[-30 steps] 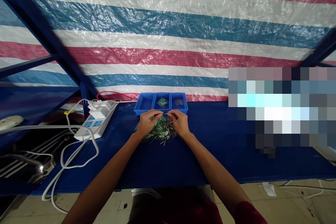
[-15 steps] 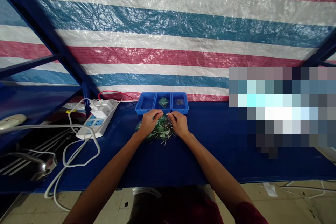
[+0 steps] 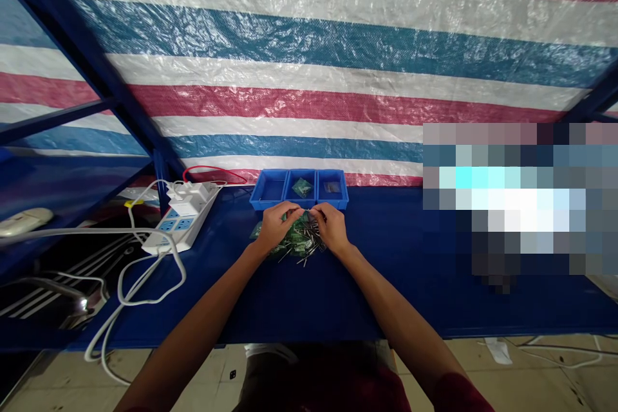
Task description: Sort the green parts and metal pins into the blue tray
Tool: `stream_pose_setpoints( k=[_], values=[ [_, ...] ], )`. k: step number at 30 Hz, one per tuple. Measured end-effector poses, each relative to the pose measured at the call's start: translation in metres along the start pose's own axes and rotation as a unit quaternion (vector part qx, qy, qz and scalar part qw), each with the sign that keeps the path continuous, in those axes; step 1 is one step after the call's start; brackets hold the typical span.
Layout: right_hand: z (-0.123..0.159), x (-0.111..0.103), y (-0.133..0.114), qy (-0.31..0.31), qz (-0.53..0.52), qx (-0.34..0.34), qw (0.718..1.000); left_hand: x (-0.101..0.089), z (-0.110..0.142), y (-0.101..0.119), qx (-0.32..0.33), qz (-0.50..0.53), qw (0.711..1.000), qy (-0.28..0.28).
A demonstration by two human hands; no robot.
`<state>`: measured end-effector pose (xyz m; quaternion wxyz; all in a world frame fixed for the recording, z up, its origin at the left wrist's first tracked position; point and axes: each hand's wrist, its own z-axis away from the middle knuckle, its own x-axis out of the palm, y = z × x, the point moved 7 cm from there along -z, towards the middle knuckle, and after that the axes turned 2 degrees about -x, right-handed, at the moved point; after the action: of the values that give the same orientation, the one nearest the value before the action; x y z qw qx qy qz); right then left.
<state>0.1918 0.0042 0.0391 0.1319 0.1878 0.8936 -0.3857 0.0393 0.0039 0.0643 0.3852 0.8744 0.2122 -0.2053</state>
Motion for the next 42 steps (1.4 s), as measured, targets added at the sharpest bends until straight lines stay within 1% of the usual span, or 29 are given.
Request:
stream_pose_setpoints(
  k=[2, 4, 7, 9, 12, 17, 22, 25, 28, 32, 35, 39, 42],
  values=[
    [0.000, 0.001, 0.001, -0.006, 0.006, 0.007, 1.000, -0.001, 0.001, 0.002, 0.006, 0.008, 1.000, 0.014],
    [0.001, 0.004, 0.002, -0.013, 0.011, 0.011, 1.000, -0.001, 0.001, 0.002, -0.002, 0.016, 1.000, 0.019],
    [0.001, 0.006, 0.004, -0.022, 0.025, 0.014, 0.999, 0.001, 0.002, 0.001, -0.026, 0.033, 0.999, 0.010],
    [0.001, 0.005, 0.006, -0.018, 0.039, 0.022, 0.999, 0.002, 0.003, 0.000, -0.038, 0.042, 0.998, 0.002],
    [0.001, 0.000, 0.008, 0.006, 0.051, 0.036, 0.998, 0.003, 0.003, -0.002, -0.041, 0.031, 0.999, -0.010],
    [0.000, -0.006, 0.006, 0.028, 0.052, 0.036, 0.998, 0.007, 0.001, -0.005, -0.015, -0.016, 0.999, -0.041],
    [0.000, -0.008, 0.002, 0.034, 0.045, 0.034, 0.998, 0.007, 0.000, 0.000, 0.054, -0.040, 0.997, -0.031],
    [0.000, -0.009, 0.002, 0.033, 0.044, 0.037, 0.998, 0.005, 0.000, 0.002, 0.066, -0.040, 0.997, -0.022],
    [0.000, -0.010, 0.001, 0.039, 0.034, 0.034, 0.998, 0.002, 0.000, -0.001, 0.045, -0.025, 0.999, -0.001],
    [-0.001, -0.009, -0.001, 0.035, 0.015, 0.029, 0.999, -0.002, 0.000, -0.009, -0.014, 0.010, 0.999, 0.030],
    [0.000, -0.003, -0.005, 0.000, 0.004, 0.015, 1.000, -0.002, 0.001, -0.012, -0.047, 0.033, 0.998, 0.029],
    [0.002, 0.006, -0.010, -0.053, 0.004, -0.019, 0.998, 0.000, 0.002, -0.013, -0.066, 0.057, 0.996, 0.020],
    [0.004, 0.008, -0.012, -0.060, 0.000, -0.052, 0.997, 0.001, 0.003, -0.014, -0.078, 0.071, 0.994, 0.020]
  ],
)
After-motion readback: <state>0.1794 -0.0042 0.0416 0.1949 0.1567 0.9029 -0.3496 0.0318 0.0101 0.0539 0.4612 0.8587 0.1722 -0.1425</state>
